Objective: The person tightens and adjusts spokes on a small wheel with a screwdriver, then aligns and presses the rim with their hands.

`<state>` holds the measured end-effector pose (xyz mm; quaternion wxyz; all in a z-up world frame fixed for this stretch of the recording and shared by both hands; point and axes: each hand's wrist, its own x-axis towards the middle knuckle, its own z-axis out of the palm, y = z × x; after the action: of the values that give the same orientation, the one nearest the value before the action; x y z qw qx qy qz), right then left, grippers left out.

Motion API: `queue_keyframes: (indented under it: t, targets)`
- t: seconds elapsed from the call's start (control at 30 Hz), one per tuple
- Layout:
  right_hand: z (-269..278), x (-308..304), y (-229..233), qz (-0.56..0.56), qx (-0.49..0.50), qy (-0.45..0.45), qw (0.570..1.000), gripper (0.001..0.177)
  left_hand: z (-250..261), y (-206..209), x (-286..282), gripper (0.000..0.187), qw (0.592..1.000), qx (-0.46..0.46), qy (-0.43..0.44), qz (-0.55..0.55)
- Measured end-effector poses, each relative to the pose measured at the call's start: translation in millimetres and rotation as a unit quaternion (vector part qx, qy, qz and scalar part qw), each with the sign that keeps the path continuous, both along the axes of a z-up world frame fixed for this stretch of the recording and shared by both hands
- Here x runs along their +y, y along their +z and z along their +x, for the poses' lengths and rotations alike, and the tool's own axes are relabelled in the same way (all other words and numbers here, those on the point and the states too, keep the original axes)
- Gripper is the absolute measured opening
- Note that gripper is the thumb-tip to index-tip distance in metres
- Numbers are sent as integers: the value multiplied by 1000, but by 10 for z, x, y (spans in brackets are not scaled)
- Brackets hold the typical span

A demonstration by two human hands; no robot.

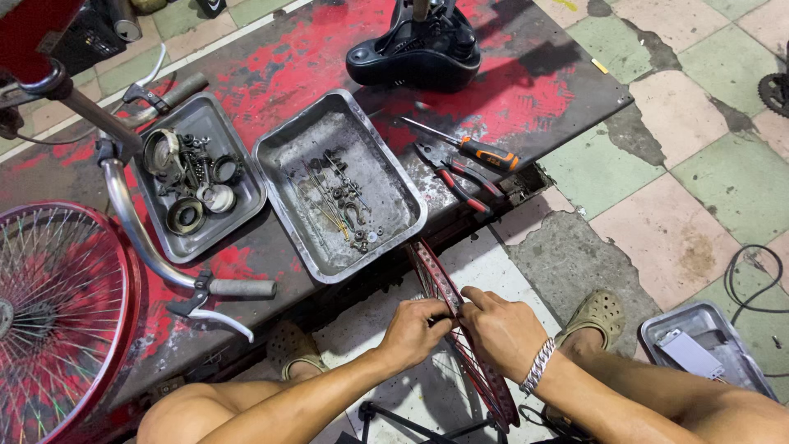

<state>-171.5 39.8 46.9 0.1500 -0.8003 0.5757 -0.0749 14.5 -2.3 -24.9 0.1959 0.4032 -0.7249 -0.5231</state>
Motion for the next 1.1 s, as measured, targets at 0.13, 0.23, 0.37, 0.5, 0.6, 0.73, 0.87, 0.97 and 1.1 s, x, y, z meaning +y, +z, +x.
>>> queue_keyframes:
  t: [0.13, 0.23, 0.37, 0.5, 0.6, 0.73, 0.87, 0.97, 1.1]
  targets:
    - [25, 2, 16, -33, 1, 10, 999, 16, 25, 21, -16, 16, 1000, 14, 8, -20]
    - [38, 0, 50, -58, -11, 15, 998, 17, 31, 44, -29, 18, 1000, 14, 8, -25]
    - [24, -23, 70, -38, -2, 17, 999, 15, 36, 37, -12, 17, 999, 14, -2, -30]
    - [14, -25, 74, -12, 6, 23, 1000, 13, 43, 13, 3, 18, 998, 37, -6, -51]
    - [7, -18, 77, -13, -4, 12, 1000, 13, 35, 2, 7, 17, 998, 24, -8, -49]
    - [23, -7, 93, -19, -5, 11, 1000, 15, 41, 16, -14, 17, 999, 16, -3, -49]
    - [47, -4, 83, -18, 6, 8, 1000, 16, 41, 40, -21, 17, 998, 20, -5, -63]
    - [59, -4, 63, -29, 16, 10, 999, 16, 43, 61, -33, 16, 999, 21, 0, -38]
    - [44, -10, 38, -45, 21, 26, 998, 15, 44, 81, -39, 16, 999, 24, 1, -28]
